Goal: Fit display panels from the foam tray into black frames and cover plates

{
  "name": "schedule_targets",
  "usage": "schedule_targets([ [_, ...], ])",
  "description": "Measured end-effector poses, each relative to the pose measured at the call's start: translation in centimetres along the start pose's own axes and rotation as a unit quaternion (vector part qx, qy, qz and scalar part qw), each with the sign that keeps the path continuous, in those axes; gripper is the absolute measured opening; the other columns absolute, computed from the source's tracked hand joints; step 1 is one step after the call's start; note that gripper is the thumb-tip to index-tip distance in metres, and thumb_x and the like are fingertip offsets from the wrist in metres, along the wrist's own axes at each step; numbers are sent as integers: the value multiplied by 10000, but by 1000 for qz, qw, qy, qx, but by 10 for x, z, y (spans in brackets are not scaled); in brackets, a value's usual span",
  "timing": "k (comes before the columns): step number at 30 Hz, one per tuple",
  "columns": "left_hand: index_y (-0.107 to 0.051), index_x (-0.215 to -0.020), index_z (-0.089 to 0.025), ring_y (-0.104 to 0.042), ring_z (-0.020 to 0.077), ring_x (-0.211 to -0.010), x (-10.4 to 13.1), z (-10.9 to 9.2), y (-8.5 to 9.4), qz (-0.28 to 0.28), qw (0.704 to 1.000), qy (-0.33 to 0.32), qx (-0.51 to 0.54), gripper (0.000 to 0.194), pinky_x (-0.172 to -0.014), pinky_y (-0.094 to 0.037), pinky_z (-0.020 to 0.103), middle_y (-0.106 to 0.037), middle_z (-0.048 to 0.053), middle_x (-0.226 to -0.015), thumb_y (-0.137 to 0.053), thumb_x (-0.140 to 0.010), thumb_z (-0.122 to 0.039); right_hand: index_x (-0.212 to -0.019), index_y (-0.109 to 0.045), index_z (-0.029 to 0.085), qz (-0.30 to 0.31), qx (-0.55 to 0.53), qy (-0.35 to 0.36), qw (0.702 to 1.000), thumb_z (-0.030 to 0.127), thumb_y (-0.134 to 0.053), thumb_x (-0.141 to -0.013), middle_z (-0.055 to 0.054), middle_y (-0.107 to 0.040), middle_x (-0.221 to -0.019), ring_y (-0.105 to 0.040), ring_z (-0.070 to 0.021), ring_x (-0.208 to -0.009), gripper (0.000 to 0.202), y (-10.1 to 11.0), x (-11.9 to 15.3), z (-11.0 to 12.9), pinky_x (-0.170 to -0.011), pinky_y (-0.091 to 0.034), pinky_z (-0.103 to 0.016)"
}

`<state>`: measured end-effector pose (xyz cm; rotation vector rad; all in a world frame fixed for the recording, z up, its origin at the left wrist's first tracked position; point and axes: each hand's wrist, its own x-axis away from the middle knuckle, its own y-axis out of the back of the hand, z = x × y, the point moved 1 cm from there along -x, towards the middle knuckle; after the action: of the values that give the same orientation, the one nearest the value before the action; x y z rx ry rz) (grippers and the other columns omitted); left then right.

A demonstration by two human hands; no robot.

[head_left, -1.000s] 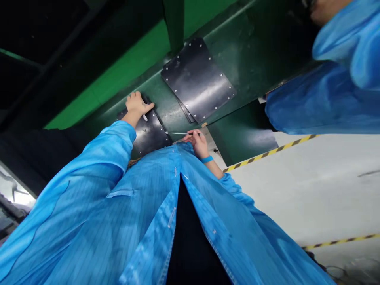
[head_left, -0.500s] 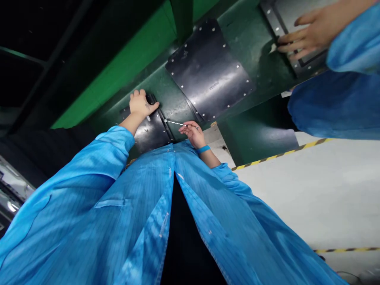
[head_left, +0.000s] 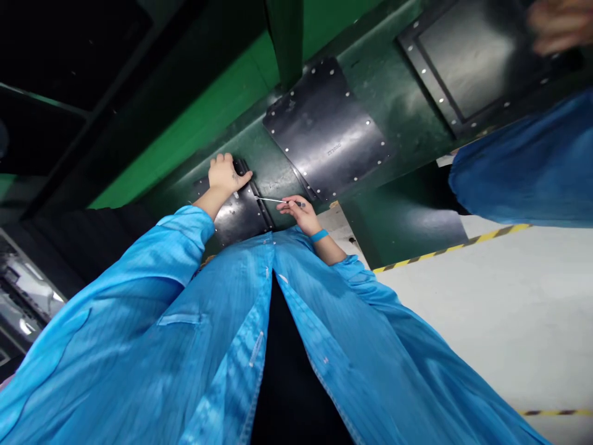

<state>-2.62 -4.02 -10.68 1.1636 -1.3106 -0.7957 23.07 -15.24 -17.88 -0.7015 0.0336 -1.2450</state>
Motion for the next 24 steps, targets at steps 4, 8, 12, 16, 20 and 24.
schedule_targets([
  [4, -568, -1233, -142, -545, 423, -1222, 3, -2, 2, -7, 1000, 13, 15, 681, -1062, -408, 512, -606, 204, -1182, -765, -767, -598, -1077, -633, 202, -10, 143, 71, 987, 752, -557, -948, -80, -764, -915, -733, -214, -835, 570, -21, 11, 18, -784, -612, -361],
  [8, -551, -1236, -151, -598, 405, -1162, 16, -8, 25, -31, 999, -3, 23, 674, -1003, -444, 494, -638, 179, -1119, -721, -803, -640, -1069, -643, 196, 20, 266, 123, 956, 698, -445, -1023, -85, -759, -903, -742, -218, -820, 541, -42, 12, 42, -804, -611, -368],
  [12, -582, -1194, -147, -671, 350, -1015, 66, -19, 88, -59, 996, -57, 40, 784, -882, -500, 406, -664, 114, -933, -696, -765, -794, -1151, -660, 195, 102, 267, 107, 952, 677, -415, -1034, -106, -775, -1007, -758, -242, -928, 553, -50, 9, 64, -891, -616, -410],
  [16, -667, -1099, -199, -716, 279, -943, 163, -61, 173, -124, 982, -138, 40, 690, -817, -538, 354, -719, 94, -943, -592, -840, -834, -1197, -694, 201, 188, 322, 148, 916, 744, -467, -970, -125, -758, -1146, -725, -289, -1062, 631, -67, 43, 93, -963, -593, -455],
  [20, -677, -1280, -236, -689, 161, -1173, 200, -122, 211, -146, 965, -217, -19, 598, -1033, -507, 274, -712, 42, -1265, -483, -977, -714, -1000, -722, 162, 50, 458, 255, 850, 779, -581, -878, -116, -744, -876, -715, -293, -807, 645, -55, 63, 133, -750, -597, -393],
  [24, -612, -1396, -248, -429, 90, -1497, 191, -112, 217, -252, 960, -117, -2, 586, -1254, -264, 210, -558, 0, -1514, -314, -1049, -614, -952, -737, 143, -66, 578, 310, 752, 803, -514, -881, -121, -680, -708, -650, -280, -593, 700, -56, 62, 176, -611, -510, -376],
])
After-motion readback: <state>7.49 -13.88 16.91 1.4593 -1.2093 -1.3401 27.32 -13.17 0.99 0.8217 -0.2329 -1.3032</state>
